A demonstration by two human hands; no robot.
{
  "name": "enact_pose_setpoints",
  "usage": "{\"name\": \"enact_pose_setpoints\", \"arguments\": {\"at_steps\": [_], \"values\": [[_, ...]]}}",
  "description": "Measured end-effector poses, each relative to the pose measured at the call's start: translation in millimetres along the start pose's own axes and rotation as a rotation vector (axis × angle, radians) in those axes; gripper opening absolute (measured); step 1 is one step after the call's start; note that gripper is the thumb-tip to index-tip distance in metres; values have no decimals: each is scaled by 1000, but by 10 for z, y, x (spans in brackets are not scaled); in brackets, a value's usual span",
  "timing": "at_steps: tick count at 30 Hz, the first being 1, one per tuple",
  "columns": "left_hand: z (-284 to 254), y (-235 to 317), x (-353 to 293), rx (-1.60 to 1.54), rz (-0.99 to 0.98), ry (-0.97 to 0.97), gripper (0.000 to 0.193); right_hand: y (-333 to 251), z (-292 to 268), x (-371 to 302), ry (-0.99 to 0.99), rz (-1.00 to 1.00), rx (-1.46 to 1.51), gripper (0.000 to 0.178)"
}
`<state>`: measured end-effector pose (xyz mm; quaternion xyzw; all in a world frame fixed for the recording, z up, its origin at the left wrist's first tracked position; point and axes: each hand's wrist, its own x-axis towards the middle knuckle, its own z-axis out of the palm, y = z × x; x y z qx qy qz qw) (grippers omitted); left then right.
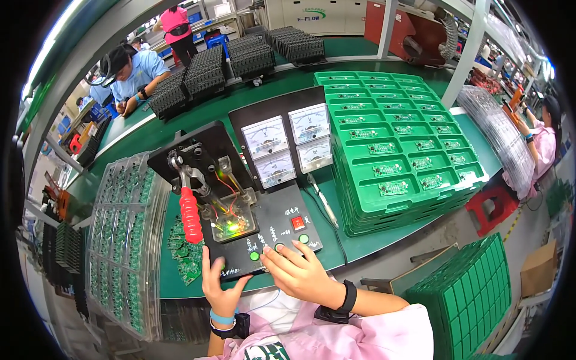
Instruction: The person picks up a circuit board, places it into a testing machine, and pulls a lever. After pressing buttons on the machine, the person removes the circuit board and places it into a slot in a green tray.
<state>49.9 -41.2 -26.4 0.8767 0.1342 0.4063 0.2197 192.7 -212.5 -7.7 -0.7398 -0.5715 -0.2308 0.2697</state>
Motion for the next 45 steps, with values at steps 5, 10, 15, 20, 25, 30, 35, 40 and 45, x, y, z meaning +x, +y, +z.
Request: {"name": "enact_pose_setpoints", "arguments": {"at_steps": [5, 10, 15, 20, 25, 30, 35, 40, 45], "values": [[-7, -3, 28, 24, 33, 15, 68, 8, -28, 64, 23, -28, 10, 41], [-9, -26, 38, 53, 30, 54, 66, 48, -255, 509, -178, -51, 147, 42], [15, 3, 49, 45, 32, 39, 62, -22, -193, 1111, -389, 36, 143, 47], [-22, -20, 34, 53, 33, 39, 61, -124, -123, 1204, -345, -7, 78, 46], [-36, -42, -48, 78, 7, 23, 62, -6, -232, 1446, 220, -552, 155, 44], [-61, -20, -11, 91, 20, 7, 68, 277, -373, 2317, 483, -629, -25, 46], [-103, -41, -33, -100, -23, -64, 65, 353, -537, 1932, 401, -167, 384, 57], [-320, -68, -78, -175, -139, -76, 57, 654, -1064, 411, 594, 262, -27, 41], [-255, -26, 190, -247, -167, -143, 60, 1065, -1874, -1929, 190, 1249, -700, 54]]}}
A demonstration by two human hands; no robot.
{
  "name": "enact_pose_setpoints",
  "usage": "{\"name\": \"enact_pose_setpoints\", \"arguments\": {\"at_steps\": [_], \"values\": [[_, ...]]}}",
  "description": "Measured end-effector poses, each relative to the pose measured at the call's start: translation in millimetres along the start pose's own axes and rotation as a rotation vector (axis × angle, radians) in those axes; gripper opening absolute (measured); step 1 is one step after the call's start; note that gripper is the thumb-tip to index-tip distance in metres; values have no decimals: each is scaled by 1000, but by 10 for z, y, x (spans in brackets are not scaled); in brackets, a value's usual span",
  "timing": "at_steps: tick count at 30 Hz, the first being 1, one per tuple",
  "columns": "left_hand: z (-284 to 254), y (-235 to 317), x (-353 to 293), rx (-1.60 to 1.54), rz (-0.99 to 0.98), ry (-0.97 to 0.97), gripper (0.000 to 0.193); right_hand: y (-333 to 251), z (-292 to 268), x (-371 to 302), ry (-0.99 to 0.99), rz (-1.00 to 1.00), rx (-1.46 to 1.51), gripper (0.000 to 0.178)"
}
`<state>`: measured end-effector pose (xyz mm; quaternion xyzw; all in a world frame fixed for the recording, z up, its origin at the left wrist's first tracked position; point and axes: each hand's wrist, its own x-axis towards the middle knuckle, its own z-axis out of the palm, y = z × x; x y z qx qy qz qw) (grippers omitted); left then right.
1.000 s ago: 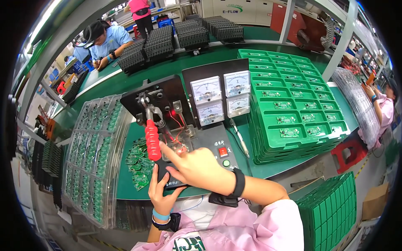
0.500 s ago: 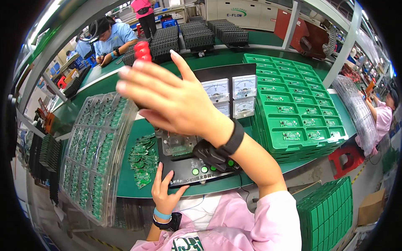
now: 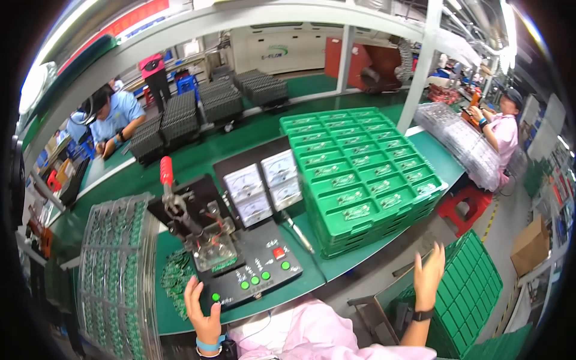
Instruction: The person picks up a circuit board, places it into a testing machine, and pulls a lever. After pressing buttons on the machine, the person removes the circuit board and places it into a slot in a green tray.
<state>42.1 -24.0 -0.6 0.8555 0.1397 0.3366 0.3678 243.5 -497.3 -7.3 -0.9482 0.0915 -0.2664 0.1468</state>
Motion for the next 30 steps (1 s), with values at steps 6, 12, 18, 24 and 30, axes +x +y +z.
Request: {"name": "enact_pose_setpoints", "arguments": {"at_steps": [6, 12, 18, 24, 30], "values": [[129, -54, 249, -135, -54, 70, 63, 898, 436, -1297, 63, 88, -401, 47], [212, -133, 260, -221, -16, 137, 54, 945, 469, -1042, 139, 180, -110, 17], [140, -158, 204, -231, -9, -24, 54, 932, 333, -819, 253, 113, 10, 14], [133, -125, 213, -194, -2, 0, 52, 950, 61, -653, 226, 233, 117, 18], [163, -185, 181, -227, -60, 34, 52, 956, 79, -717, 204, 121, 81, 19]]}}
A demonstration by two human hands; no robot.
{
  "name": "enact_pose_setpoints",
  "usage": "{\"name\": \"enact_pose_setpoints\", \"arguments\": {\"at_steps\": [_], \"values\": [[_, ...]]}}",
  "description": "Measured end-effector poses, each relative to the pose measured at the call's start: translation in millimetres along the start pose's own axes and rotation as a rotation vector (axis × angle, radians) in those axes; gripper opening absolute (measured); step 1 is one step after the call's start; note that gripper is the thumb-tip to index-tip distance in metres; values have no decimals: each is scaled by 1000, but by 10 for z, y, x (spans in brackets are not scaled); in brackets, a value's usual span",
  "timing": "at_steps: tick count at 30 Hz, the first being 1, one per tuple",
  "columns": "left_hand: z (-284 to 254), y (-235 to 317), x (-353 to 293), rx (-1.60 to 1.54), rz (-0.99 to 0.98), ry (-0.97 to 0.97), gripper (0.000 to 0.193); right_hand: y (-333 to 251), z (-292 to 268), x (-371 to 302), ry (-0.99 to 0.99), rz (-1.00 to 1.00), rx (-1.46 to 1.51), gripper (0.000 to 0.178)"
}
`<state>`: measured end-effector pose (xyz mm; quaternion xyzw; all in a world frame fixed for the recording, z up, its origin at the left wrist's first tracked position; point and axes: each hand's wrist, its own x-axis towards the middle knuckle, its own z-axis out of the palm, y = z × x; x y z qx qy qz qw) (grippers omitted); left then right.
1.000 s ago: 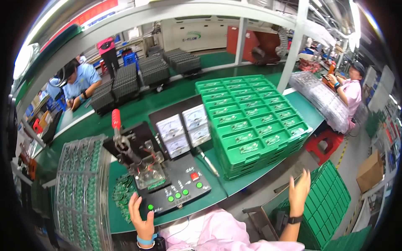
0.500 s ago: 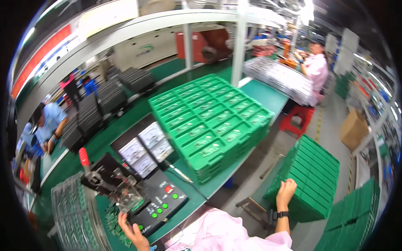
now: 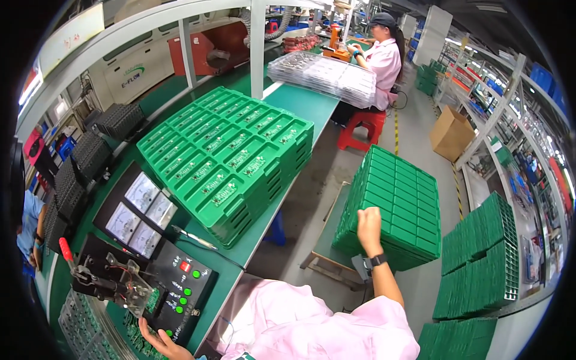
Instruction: The person picks up a circuit board, places it into a testing machine, and pulls a lever. After pressing buttons on the machine, the person removes the circuit board and places it into a slot in a green tray.
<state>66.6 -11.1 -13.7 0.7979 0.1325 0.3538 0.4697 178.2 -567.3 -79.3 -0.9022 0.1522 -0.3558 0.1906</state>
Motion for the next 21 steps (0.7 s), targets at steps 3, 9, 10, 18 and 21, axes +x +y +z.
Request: {"name": "enact_pose_setpoints", "arguments": {"at_steps": [3, 9, 10, 18, 21], "values": [[-4, 43, -43, 31, 40, 68, 52, -88, -87, 86, -23, -34, 7, 18], [323, 464, -43, 49, 957, -265, 38, -99, -94, 161, -79, -24, 64, 18], [605, 859, -15, -130, 806, -499, 28, -76, -103, 170, -92, -29, 56, 18], [3218, 1138, -949, -269, 780, -1240, 71, -102, 164, -67, -33, -44, 61, 15], [3609, 1352, -1331, -268, 671, -1336, 93, -167, 25, -128, -40, 25, 114, 13]]}}
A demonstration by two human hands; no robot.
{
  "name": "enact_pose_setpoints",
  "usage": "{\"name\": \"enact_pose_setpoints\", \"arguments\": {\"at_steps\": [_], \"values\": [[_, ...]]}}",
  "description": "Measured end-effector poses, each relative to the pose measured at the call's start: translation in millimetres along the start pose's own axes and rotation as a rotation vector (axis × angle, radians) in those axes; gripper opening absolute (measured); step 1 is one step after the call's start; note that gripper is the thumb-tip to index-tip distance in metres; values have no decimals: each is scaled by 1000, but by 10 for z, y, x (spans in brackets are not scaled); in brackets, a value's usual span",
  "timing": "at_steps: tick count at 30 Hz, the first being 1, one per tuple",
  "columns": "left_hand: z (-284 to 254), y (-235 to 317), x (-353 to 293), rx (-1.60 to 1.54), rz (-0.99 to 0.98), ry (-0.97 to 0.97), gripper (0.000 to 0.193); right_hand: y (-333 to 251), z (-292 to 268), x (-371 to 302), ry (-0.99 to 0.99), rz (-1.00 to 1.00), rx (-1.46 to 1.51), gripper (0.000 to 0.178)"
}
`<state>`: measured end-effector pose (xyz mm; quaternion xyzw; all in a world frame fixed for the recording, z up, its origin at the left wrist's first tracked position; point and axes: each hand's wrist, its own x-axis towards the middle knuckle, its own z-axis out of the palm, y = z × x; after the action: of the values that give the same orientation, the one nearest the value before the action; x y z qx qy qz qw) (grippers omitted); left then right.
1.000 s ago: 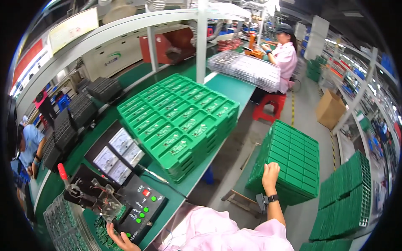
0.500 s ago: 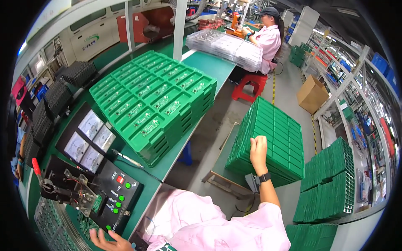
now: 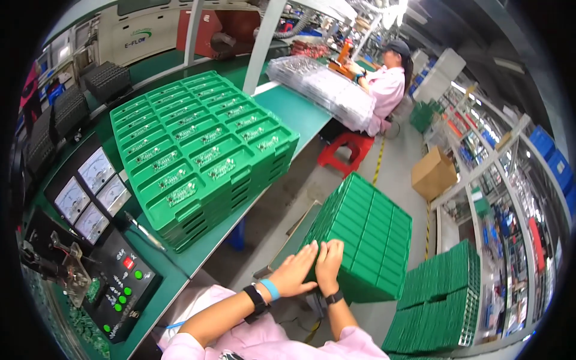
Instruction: The person picks up a circuit board, places it into a testing machine, and pulls a lever. After pressing buttons on the machine, the person removes the circuit board and places it into a slot in a green tray.
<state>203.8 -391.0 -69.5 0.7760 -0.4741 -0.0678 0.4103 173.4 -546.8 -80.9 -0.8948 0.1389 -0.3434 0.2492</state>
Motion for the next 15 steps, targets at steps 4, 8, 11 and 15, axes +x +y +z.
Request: {"name": "enact_pose_setpoints", "arguments": {"at_steps": [4, 8, 11, 15], "values": [[348, -73, 237, -201, 61, -19, 108, 0, -110, 30, 5, 8, 23, 13], [329, -217, 216, 49, 129, -79, 107, -53, -186, 125, -25, 49, 26, 14], [242, -219, 169, 248, 114, -164, 106, 18, -302, 307, 0, 34, -16, 15], [204, -264, 160, 393, 87, -191, 106, 35, -815, 879, 175, 81, 181, 14]]}}
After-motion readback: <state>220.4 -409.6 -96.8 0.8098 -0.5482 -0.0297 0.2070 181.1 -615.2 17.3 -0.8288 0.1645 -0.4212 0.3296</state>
